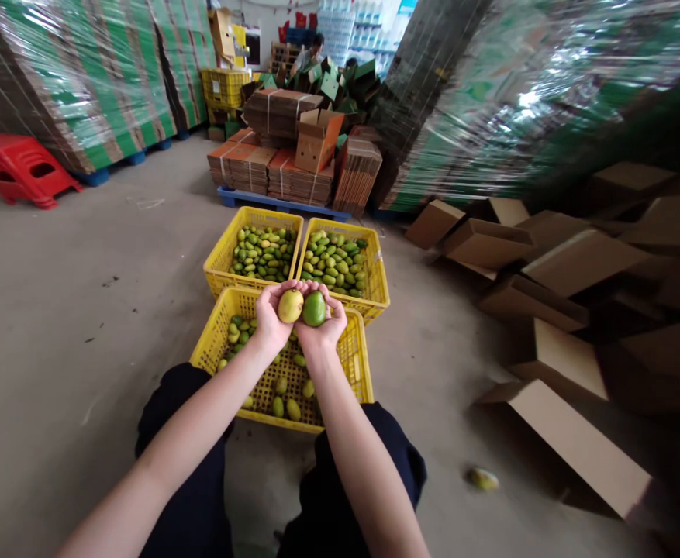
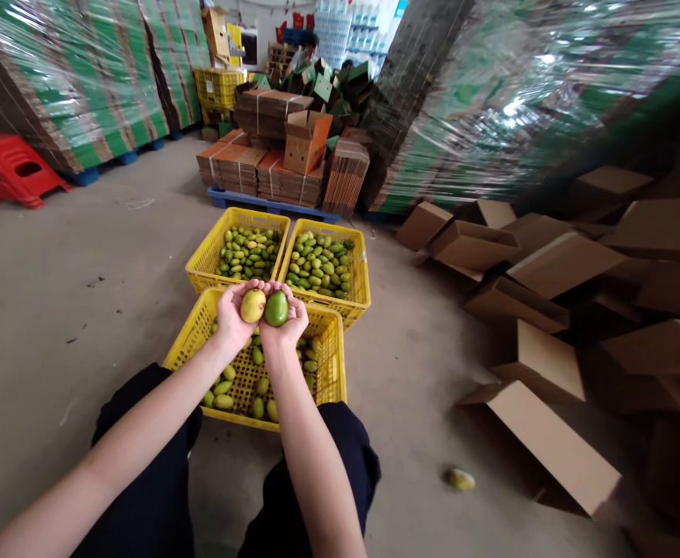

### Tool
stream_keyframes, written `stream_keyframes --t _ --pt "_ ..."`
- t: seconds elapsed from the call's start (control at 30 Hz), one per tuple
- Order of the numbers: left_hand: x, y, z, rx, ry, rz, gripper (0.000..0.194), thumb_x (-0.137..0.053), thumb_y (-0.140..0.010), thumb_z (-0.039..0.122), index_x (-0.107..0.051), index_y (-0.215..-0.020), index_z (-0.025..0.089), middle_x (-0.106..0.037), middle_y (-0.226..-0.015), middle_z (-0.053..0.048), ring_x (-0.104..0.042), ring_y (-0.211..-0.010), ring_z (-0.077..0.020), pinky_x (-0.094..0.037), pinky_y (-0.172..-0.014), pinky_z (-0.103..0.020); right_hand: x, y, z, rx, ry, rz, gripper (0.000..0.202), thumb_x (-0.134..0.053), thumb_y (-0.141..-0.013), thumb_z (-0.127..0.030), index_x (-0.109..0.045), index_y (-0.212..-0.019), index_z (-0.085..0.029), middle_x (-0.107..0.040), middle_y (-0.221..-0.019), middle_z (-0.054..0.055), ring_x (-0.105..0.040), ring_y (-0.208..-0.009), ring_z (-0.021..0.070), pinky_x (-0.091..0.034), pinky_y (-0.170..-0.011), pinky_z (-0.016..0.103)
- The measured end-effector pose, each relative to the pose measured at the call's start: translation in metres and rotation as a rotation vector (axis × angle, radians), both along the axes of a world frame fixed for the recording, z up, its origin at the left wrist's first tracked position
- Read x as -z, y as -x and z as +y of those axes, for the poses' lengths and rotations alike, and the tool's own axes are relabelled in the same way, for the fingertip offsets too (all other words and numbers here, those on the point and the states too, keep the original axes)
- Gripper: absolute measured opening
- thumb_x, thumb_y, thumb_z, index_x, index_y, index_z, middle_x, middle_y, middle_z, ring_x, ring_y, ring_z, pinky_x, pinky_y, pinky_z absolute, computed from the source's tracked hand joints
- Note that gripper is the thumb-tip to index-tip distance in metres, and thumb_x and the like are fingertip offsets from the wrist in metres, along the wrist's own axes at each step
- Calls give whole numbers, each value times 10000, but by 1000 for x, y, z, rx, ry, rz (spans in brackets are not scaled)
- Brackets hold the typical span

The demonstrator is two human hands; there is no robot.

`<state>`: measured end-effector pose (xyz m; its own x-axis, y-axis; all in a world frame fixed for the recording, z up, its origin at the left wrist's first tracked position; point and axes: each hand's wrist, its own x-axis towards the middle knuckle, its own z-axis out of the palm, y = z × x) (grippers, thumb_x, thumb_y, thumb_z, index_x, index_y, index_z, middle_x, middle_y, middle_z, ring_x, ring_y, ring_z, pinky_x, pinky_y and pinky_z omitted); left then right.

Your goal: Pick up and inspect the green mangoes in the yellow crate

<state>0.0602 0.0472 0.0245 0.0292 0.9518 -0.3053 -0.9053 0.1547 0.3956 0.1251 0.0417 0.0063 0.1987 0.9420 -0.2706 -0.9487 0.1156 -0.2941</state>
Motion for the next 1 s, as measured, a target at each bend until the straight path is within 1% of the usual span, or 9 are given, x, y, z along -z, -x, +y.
stream_keyframes --t 0.23,0.43,0.57,0.67,0.73,0.83,0.9,1.0 --pt "3 0 -1 3 3 4 267 -445 -759 141 -630 -566 143 -655 -613 -35 -639 -629 -124 -506 -789 -249 3 0 -3 -11 -11 -26 174 -494 -655 -191 -645 -736 -212 -689 -723 -1 -661 -766 159 -483 -1006 363" --pt "4 -1 -1 -2 10 -1 260 -448 -762 138 -631 -578 142 -645 -628 -34 -630 -646 -126 -490 -833 -266 5 -2 -3 -17 -69 -62 157 -512 -643 -209 -639 -735 -215 -688 -733 -4 -659 -797 164 -449 -1048 386" --pt "5 0 1 13 29 -23 261 -449 -762 128 -623 -567 141 -637 -613 -35 -624 -630 -118 -496 -821 -251 2 -1 -2 -18 -33 -25 171 -500 -655 -171 -643 -743 -205 -685 -719 4 -663 -806 165 -465 -1035 377" --pt "4 2 2 -2 59 -42 273 -441 -772 119 -619 -566 142 -634 -602 -32 -623 -612 -110 -506 -799 -237 1 1 -1 -17 -23 -20 141 -529 -681 -156 -638 -758 -202 -686 -717 -1 -671 -796 158 -469 -1034 376" --pt "1 2 3 -7 70 -53 276 -441 -785 116 -625 -580 144 -645 -613 -31 -631 -620 -103 -508 -795 -222 1 2 0 -31 -52 -56 150 -556 -682 -151 -639 -793 -209 -697 -749 -9 -677 -838 154 -454 -1052 377" --pt "-3 3 4 1 49 -62 222 -486 -786 99 -658 -654 148 -685 -676 -25 -661 -694 -102 -502 -846 -212 -1 0 -1 -59 -120 -113 264 -560 -650 -109 -645 -875 -218 -720 -864 -7 -671 -962 153 -410 -1097 373" --pt "-6 4 3 10 17 -58 184 -519 -767 82 -681 -717 153 -710 -726 -21 -678 -754 -107 -494 -892 -219 -6 -2 -2 -73 -180 -146 335 -546 -631 -87 -647 -922 -219 -726 -953 2 -655 -1038 158 -382 -1122 388" --pt "-13 6 -2 27 -62 -32 225 -503 -727 73 -701 -792 159 -733 -776 -35 -696 -853 -133 -488 -938 -248 -14 -4 -7 -92 -293 -213 404 -533 -607 -80 -649 -966 -224 -722 -1061 11 -629 -1118 166 -351 -1145 406"
